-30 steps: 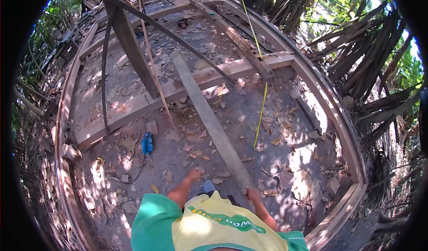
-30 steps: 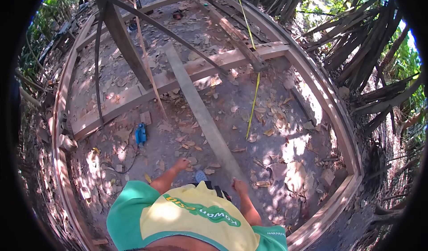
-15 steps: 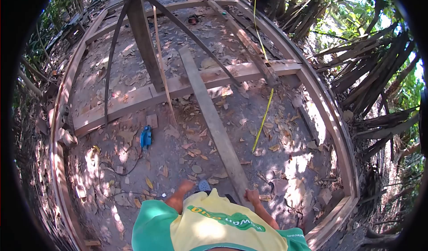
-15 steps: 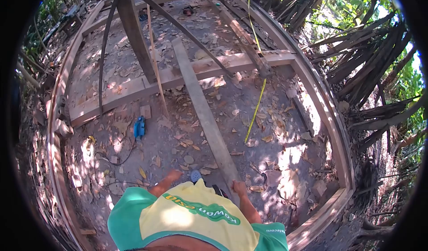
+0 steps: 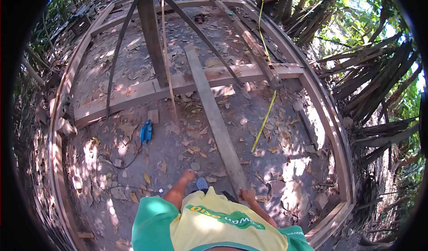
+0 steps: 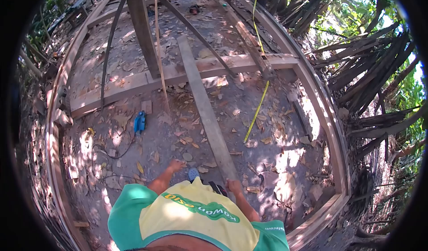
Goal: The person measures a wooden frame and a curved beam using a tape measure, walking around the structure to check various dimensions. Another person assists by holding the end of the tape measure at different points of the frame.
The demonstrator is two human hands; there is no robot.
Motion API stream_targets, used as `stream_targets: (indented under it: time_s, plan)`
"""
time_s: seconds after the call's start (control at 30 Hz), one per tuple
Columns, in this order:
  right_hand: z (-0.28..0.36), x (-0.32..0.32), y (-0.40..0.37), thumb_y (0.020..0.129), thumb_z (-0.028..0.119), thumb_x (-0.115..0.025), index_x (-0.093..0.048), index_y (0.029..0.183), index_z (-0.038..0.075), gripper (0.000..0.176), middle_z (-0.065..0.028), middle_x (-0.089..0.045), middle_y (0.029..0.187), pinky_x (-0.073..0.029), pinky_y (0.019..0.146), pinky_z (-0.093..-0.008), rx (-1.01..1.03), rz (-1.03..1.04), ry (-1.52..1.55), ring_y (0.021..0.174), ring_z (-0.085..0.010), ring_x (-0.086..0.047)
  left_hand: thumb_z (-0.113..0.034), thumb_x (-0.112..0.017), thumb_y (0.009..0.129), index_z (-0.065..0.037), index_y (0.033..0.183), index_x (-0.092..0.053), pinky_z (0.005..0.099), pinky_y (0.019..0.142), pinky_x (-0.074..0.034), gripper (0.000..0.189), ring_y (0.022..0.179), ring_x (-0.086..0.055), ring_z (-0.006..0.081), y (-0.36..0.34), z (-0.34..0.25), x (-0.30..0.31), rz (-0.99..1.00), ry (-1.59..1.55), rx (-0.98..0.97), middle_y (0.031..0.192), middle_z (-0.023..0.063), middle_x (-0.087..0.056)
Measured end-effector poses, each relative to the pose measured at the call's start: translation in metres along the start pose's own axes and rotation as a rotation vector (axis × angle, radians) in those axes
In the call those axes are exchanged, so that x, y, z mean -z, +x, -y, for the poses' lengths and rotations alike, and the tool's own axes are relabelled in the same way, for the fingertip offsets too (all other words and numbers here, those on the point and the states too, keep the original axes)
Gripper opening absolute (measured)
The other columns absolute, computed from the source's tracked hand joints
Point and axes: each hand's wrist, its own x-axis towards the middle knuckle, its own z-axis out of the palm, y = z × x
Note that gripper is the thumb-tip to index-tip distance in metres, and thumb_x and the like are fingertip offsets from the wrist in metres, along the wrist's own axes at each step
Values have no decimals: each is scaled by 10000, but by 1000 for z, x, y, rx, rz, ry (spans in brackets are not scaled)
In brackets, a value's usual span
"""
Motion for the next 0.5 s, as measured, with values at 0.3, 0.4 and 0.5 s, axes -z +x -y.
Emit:
stream_targets:
  time_s: [0.3, 0.4, 0.5]
  plan:
    - [20, 18, -5, 839, 333, -524, -648, 736, -24, 391, -96, -636, 684, -518, 544, -288, -3, 30, 18, 583, -176, -618, -317, -600, 795, -33, 686, -643, 338, 540, -434, 307, 547, -548, 165, -28, 80, -4, -96, 469, -428, 606, 70, -601]
    - [26, 20, -11, 839, 342, -518, -649, 741, -23, 400, -99, -634, 678, -513, 548, -288, -4, 71, -50, 591, -181, -622, -328, -597, 795, -39, 749, -647, 351, 595, -452, 297, 592, -574, 199, -63, 65, -9, -132, 317, -185, 668, 101, -614]
    - [5, 20, 0, 844, 351, -507, -654, 745, -15, 407, -103, -629, 656, -499, 534, -294, 278, 128, -190, 584, -180, -621, -374, -580, 786, -48, 893, -671, 390, 699, -497, 354, 686, -640, 277, -81, 52, -22, -136, 70, 72, 795, 162, -652]
